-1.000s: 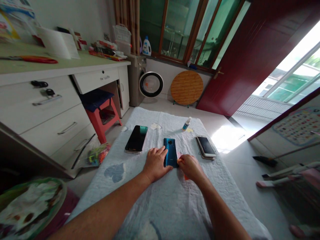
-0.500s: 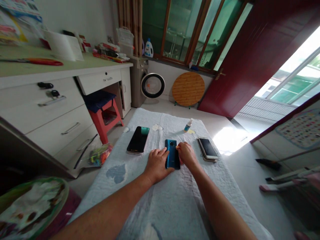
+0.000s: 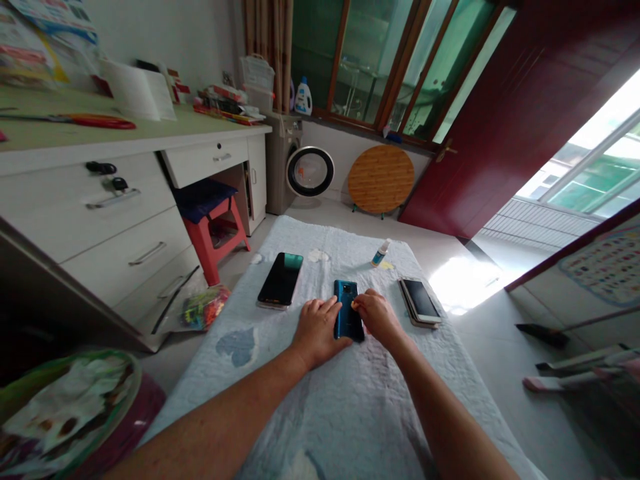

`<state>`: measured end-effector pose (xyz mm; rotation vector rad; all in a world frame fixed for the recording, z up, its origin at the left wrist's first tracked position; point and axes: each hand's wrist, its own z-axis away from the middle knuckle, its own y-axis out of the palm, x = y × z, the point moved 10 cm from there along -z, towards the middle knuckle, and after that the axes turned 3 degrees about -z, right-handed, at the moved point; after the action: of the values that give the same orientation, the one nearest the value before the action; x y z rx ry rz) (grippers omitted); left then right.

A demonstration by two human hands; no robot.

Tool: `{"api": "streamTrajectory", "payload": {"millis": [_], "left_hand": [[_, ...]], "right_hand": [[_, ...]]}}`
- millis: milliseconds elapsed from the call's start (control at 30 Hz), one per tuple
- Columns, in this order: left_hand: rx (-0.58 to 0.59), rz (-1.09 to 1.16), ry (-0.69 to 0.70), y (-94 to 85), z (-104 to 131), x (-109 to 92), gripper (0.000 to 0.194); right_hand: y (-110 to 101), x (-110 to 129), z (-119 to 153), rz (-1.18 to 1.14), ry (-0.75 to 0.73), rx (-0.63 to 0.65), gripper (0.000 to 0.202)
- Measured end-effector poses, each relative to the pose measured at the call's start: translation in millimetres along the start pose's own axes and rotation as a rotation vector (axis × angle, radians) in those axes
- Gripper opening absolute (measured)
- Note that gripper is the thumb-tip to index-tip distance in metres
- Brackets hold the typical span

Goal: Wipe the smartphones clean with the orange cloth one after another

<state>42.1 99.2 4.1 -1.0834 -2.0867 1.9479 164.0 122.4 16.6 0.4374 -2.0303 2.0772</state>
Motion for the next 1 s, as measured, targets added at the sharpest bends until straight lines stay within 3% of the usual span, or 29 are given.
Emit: {"api": "streamTrajectory", "payload": {"millis": [200,333,467,767,1000], "left_hand": [[0.019,-0.002,-0.003,-1.8,-1,-1,0.075],[0.03,0.005,-0.013,-1.2,-1,0,0.076],[0.025,0.009,-0.008,-2.2,-1,0,0.076],[0.023,0.004,-0.013,1.3,-1,1,0.074],[0.023,-0.007,-0.011,-0.4,-1,1,0.074]], "right_hand": [[-5,-11,-46,0.074,0.053,-0.062,0.026],[-7,-13,-61,0.128,0.06,-0.073,0.028],[-5,-9,-55,0.117,0.03,-0.081,0.027],[1,5,-9,0.028,-0.122,0.006,0.024],[-3,-18,-44,0.045,-0.019,-0.071,0.023]]}}
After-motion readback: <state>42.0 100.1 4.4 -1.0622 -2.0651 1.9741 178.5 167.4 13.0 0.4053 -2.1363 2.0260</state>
